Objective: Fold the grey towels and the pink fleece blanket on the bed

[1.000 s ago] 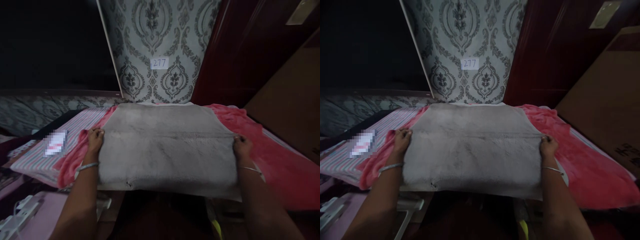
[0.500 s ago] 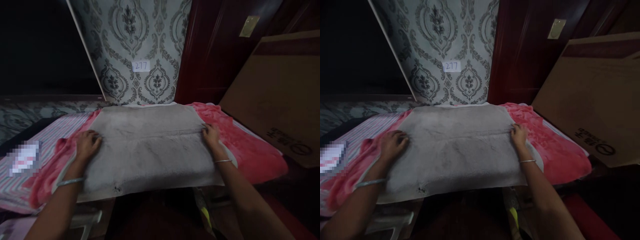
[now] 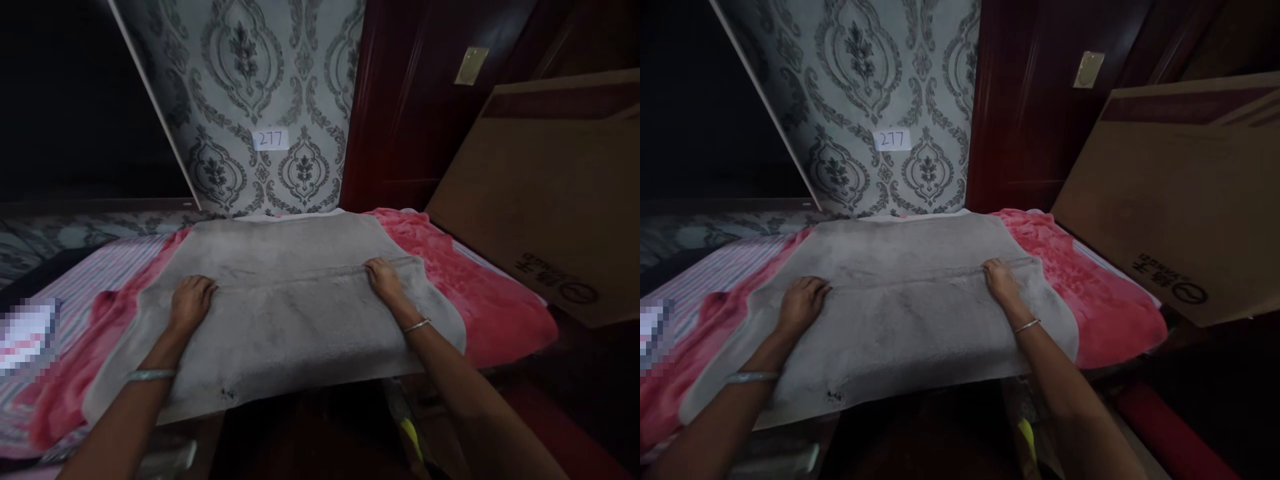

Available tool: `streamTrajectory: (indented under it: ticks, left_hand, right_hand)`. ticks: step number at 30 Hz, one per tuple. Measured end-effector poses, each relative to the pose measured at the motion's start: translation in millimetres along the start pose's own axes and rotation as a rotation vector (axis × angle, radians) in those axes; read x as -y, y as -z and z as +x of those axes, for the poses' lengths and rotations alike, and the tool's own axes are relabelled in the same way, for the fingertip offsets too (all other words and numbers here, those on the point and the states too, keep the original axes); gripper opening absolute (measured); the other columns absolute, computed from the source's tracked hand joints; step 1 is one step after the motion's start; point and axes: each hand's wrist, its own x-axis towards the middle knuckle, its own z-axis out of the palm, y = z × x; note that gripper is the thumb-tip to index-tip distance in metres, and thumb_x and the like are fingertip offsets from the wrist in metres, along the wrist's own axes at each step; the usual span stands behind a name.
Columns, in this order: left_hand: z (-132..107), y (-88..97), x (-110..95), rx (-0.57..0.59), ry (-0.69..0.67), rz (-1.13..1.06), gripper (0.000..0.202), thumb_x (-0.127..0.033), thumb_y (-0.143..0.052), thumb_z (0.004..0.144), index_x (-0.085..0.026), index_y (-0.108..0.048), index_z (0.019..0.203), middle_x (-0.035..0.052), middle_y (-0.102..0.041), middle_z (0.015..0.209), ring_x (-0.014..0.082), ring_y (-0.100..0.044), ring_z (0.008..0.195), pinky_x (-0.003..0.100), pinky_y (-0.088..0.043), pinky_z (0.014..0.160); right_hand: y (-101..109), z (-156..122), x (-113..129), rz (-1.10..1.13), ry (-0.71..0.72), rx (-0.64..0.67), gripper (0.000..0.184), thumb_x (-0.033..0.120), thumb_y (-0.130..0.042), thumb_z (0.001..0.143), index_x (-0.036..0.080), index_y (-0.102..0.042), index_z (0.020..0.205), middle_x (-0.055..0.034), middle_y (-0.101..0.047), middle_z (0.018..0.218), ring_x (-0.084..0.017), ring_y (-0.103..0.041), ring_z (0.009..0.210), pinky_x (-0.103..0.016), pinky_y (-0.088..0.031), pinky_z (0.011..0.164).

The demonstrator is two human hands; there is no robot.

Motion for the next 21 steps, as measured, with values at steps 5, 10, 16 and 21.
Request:
streamTrajectory:
  ticks: [5, 10, 16, 21]
  left_hand:
    - [-5, 4.2, -4, -0.064, 0.032, 0.004, 0.029, -0.036, -0.040, 0.094, -0.019, -0.063, 0.087, 0.0143, -0.070, 0.092, 0.0298, -0.064, 0.093, 0.044, -0.049, 0.089]
    - [-8, 3.0, -5, 0.038, 0.081, 0.032, 0.031, -0.039, -0.046, 0.089, -0.017, -0.067, 0.096, 0.0153, -0.072, 0.099, 0.0318, -0.065, 0.100, 0.046, -0.048, 0.090]
    - [-17, 11.2, 2, 0.078, 0.151, 0.139, 0.036, -0.035, -0.045, 0.089, -0.015, -0.071, 0.105, 0.0171, -0.072, 0.113, 0.0345, -0.064, 0.112, 0.054, -0.043, 0.100]
    - [-16, 24.8, 9, 0.090, 0.172, 0.171, 0.036, -0.031, -0.040, 0.091, -0.015, -0.071, 0.098, 0.0186, -0.074, 0.106, 0.0344, -0.066, 0.108, 0.054, -0.044, 0.100]
  right_hand:
    - [-7, -9, 0, 0.060, -0.037, -0.128, 0.026, 0.021, -0.044, 0.094, 0.020, -0.070, 0.097, -0.0112, -0.072, 0.098, -0.026, -0.063, 0.097, -0.040, -0.050, 0.090]
    - [-14, -10, -8, 0.039, -0.096, -0.115, 0.029, 0.019, -0.048, 0.089, 0.021, -0.071, 0.107, -0.0096, -0.073, 0.105, -0.026, -0.063, 0.102, -0.042, -0.050, 0.094]
    - [-11, -9, -16, -0.096, -0.139, -0.098, 0.031, 0.013, -0.052, 0.086, 0.020, -0.077, 0.102, -0.0120, -0.073, 0.111, -0.028, -0.061, 0.109, -0.045, -0.048, 0.100]
    - [-6, -8, -13, -0.120, -0.166, -0.092, 0.028, 0.013, -0.049, 0.088, 0.016, -0.075, 0.098, -0.0139, -0.074, 0.099, -0.027, -0.063, 0.100, -0.040, -0.050, 0.092]
